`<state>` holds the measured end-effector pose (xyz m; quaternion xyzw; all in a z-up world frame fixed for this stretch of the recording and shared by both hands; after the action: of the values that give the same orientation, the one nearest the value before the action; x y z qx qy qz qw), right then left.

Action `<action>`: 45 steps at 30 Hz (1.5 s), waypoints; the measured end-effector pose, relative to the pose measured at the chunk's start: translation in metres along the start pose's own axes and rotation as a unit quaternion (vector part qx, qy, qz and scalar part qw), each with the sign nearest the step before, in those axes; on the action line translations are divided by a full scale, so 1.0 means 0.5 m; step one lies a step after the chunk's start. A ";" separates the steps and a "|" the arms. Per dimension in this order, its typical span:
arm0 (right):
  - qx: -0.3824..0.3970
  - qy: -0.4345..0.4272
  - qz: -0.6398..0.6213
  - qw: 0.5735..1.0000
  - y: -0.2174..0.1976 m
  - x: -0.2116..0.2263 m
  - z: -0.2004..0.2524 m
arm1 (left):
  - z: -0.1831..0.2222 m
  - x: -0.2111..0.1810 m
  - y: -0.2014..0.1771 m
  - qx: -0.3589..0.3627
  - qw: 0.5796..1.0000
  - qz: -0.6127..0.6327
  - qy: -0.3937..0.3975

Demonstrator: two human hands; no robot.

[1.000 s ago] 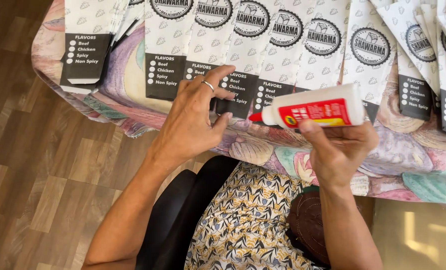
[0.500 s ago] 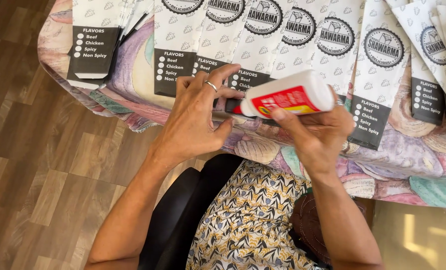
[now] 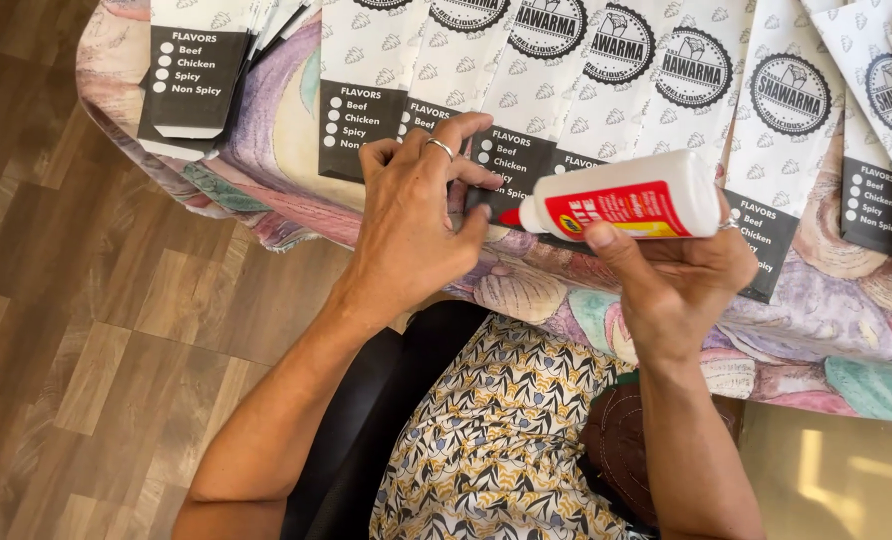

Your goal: The person applies glue from a squeeze bottle to the flaps of printed shawarma packaging sleeves and presses the surfaces together by hand to secure them.

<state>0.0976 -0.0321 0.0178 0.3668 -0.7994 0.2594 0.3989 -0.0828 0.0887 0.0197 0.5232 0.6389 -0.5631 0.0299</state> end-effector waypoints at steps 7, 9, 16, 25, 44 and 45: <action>0.023 -0.041 0.007 0.999 0.038 0.006 -0.011 | 0.002 -0.009 -0.009 -0.007 0.999 0.013 0.030; 0.038 -0.065 -0.020 0.997 0.022 0.000 -0.002 | 0.004 -0.003 -0.006 -0.006 0.999 0.011 0.032; -0.087 0.011 -0.089 0.992 -0.072 -0.044 0.014 | 0.023 0.025 -0.026 -0.052 0.993 0.052 0.093; -0.001 -0.045 -0.091 0.995 0.057 -0.006 -0.019 | 0.028 0.054 -0.105 0.001 1.000 0.020 0.024; 0.104 -0.078 -0.074 0.989 0.173 0.007 -0.061 | 0.033 0.076 -0.119 0.021 0.999 0.028 0.022; 0.106 -0.077 -0.074 0.989 0.156 0.006 -0.061 | 0.032 0.077 -0.116 0.020 0.999 0.029 0.020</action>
<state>0.0479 0.0348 0.0271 0.4840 -0.7666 0.2837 0.3125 -0.1495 0.1116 0.0295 0.5526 0.6130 -0.5642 0.0232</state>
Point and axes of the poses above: each hand's wrist, its own z-axis away from the middle knuckle, its own y-axis out of the palm, x = y × z, the point moved 5 cm from there along -z, towards the middle knuckle, and after that the axes turned 1 degree about -y, right-handed, at the moved point
